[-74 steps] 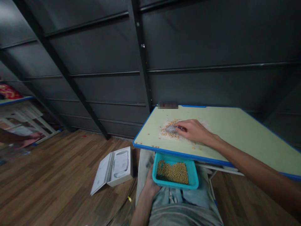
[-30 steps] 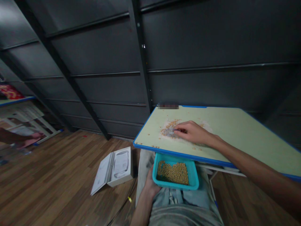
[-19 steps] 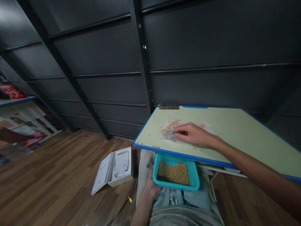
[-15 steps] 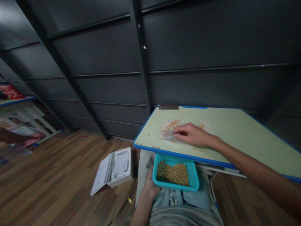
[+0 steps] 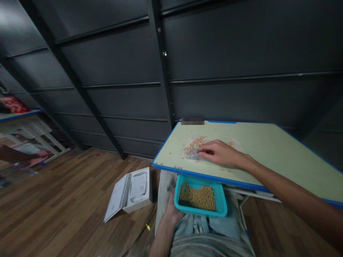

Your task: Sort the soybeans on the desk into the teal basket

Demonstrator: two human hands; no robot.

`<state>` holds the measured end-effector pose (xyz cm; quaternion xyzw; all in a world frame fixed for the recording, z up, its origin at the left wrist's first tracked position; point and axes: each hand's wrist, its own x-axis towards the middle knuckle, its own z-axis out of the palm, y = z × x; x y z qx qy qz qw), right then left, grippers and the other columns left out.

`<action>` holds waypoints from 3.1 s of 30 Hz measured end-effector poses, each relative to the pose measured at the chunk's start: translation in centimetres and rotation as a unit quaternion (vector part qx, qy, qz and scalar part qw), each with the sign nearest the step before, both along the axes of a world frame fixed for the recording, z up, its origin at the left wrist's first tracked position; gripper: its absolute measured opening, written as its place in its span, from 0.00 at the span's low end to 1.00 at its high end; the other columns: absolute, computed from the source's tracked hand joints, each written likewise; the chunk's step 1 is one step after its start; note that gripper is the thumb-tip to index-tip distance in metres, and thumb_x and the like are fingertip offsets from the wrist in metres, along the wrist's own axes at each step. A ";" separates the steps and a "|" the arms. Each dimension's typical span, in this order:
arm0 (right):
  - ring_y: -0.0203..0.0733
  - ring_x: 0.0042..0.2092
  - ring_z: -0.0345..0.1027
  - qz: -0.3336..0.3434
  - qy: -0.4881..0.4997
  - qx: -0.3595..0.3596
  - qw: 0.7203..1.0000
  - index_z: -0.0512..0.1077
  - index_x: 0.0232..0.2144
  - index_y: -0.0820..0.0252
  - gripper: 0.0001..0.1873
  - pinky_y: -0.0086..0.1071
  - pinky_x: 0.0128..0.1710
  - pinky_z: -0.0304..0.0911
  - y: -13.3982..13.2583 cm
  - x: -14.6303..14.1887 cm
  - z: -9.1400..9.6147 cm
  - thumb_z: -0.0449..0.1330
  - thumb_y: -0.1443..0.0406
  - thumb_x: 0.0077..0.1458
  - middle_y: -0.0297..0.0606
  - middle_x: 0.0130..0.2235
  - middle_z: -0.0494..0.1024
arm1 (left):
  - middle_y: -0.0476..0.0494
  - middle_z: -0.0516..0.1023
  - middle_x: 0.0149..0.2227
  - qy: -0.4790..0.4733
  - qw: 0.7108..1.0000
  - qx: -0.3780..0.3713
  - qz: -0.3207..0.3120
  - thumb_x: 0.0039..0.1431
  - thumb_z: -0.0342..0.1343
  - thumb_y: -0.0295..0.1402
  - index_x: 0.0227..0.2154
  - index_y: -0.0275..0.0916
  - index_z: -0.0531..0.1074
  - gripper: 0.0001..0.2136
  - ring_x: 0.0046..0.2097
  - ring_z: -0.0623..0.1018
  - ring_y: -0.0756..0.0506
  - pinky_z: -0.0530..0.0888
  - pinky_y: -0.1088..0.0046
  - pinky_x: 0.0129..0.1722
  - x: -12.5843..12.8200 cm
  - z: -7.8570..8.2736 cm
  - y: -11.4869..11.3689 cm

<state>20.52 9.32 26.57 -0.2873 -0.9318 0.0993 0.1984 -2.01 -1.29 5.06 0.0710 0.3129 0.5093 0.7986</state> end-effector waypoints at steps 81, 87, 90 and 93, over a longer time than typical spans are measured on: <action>0.38 0.32 0.68 0.090 0.028 -0.111 0.989 0.80 0.36 0.60 0.15 0.32 0.35 0.59 -1.1 -0.4 0.7 0.58 0.59 0.69 0.36 0.31 0.79 | 0.34 0.88 0.45 0.016 1.000 0.014 0.014 0.49 0.66 0.40 0.43 0.37 0.82 0.19 0.60 0.79 0.30 0.74 0.48 0.63 0.3 0.3 0.0; 0.37 0.31 0.66 0.104 0.018 -0.115 0.988 0.80 0.34 0.59 0.15 0.32 0.34 0.58 -1.0 -0.3 0.4 0.58 0.60 0.68 0.34 0.29 0.78 | 0.35 0.88 0.45 0.031 0.999 0.008 0.017 0.50 0.66 0.41 0.40 0.37 0.82 0.16 0.60 0.79 0.30 0.74 0.51 0.62 0.5 0.9 0.0; 0.37 0.31 0.66 0.098 0.017 -0.107 0.989 0.79 0.33 0.60 0.15 0.33 0.35 0.58 -1.0 -0.3 0.4 0.58 0.60 0.69 0.35 0.29 0.78 | 0.34 0.88 0.44 0.027 0.999 0.008 0.017 0.49 0.66 0.40 0.39 0.37 0.82 0.16 0.60 0.79 0.31 0.74 0.51 0.63 0.5 1.0 0.0; 0.37 0.30 0.65 0.099 0.021 -0.113 0.988 0.79 0.33 0.60 0.15 0.32 0.34 0.58 -1.0 -0.4 0.4 0.58 0.60 0.69 0.34 0.28 0.76 | 0.35 0.88 0.43 0.025 1.000 0.006 0.014 0.50 0.66 0.40 0.39 0.36 0.82 0.16 0.59 0.79 0.31 0.73 0.51 0.63 0.5 1.0 0.0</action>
